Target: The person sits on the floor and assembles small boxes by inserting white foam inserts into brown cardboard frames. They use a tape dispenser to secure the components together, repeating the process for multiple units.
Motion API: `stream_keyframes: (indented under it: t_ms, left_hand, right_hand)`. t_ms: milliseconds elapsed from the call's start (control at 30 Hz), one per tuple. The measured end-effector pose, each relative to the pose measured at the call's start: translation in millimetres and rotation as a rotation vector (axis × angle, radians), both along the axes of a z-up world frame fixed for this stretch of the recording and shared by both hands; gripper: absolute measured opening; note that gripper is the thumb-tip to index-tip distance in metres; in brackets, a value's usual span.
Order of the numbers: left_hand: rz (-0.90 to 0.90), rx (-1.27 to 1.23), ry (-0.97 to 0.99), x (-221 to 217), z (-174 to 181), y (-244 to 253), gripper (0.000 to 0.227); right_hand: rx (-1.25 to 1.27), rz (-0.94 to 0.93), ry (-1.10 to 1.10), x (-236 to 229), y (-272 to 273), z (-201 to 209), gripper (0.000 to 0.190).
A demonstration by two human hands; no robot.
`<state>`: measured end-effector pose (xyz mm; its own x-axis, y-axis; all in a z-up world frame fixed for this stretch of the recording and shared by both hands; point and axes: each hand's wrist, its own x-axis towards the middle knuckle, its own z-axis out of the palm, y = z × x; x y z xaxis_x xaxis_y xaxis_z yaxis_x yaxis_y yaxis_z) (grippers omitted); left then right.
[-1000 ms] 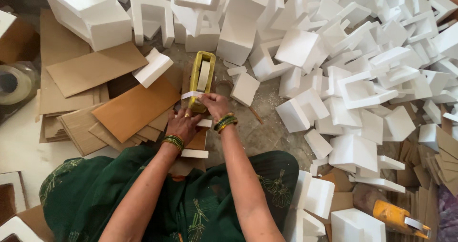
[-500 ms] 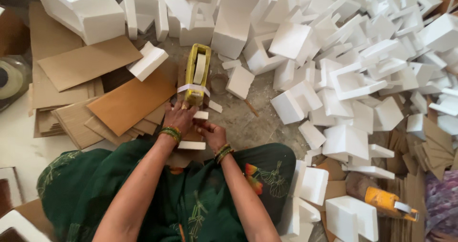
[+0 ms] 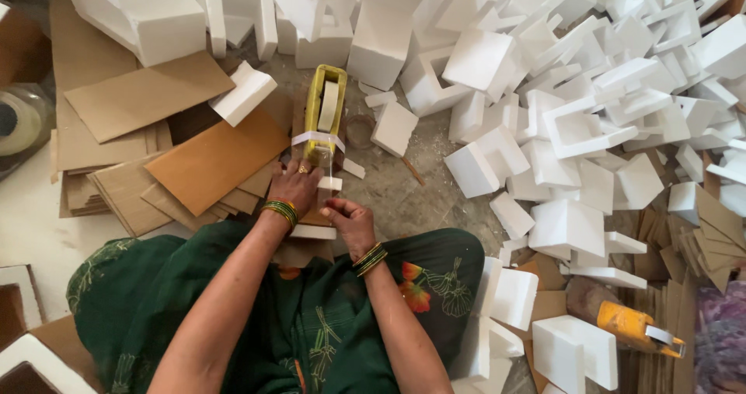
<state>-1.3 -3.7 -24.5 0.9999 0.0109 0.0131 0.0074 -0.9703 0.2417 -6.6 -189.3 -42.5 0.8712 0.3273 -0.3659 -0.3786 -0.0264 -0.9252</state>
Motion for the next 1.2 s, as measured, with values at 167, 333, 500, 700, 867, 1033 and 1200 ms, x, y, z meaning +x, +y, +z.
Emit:
stream_keyframes:
  t_ms: [167,333,500,700,867,1033,1200]
  left_hand:
    - [-0.008,0.032,-0.142,4,-5,1,0.032]
    - [-0.014,0.068,-0.006,-3,-5,2,0.031]
    - [-0.013,-0.067,0.074,-4,20,8,0.059]
    - [0.085,-0.076,0.118,0,35,1,0.064]
    - [0.106,-0.041,-0.047,-5,15,-6,0.053]
    - [0.133,-0.049,-0.071,-14,16,-1,0.049]
    - [0.093,-0.034,-0.028,-10,14,-4,0.052]
  right_hand:
    - [0.072,0.115,0.017,-6,-8,-1,0.022]
    - [0.041,0.078,0.074,4,-22,-45,0.023]
    - [-0.03,0.057,0.065,19,-14,-105,0.024]
    - [-0.058,-0.086,0.117,27,4,-124,0.017]
    - [-0.163,-0.395,0.212,28,-3,-88,0.049]
    - [-0.121,-0.249,-0.19,64,16,-41,0.03]
    - [-0.113,-0.015,-0.025,105,41,-60,0.032]
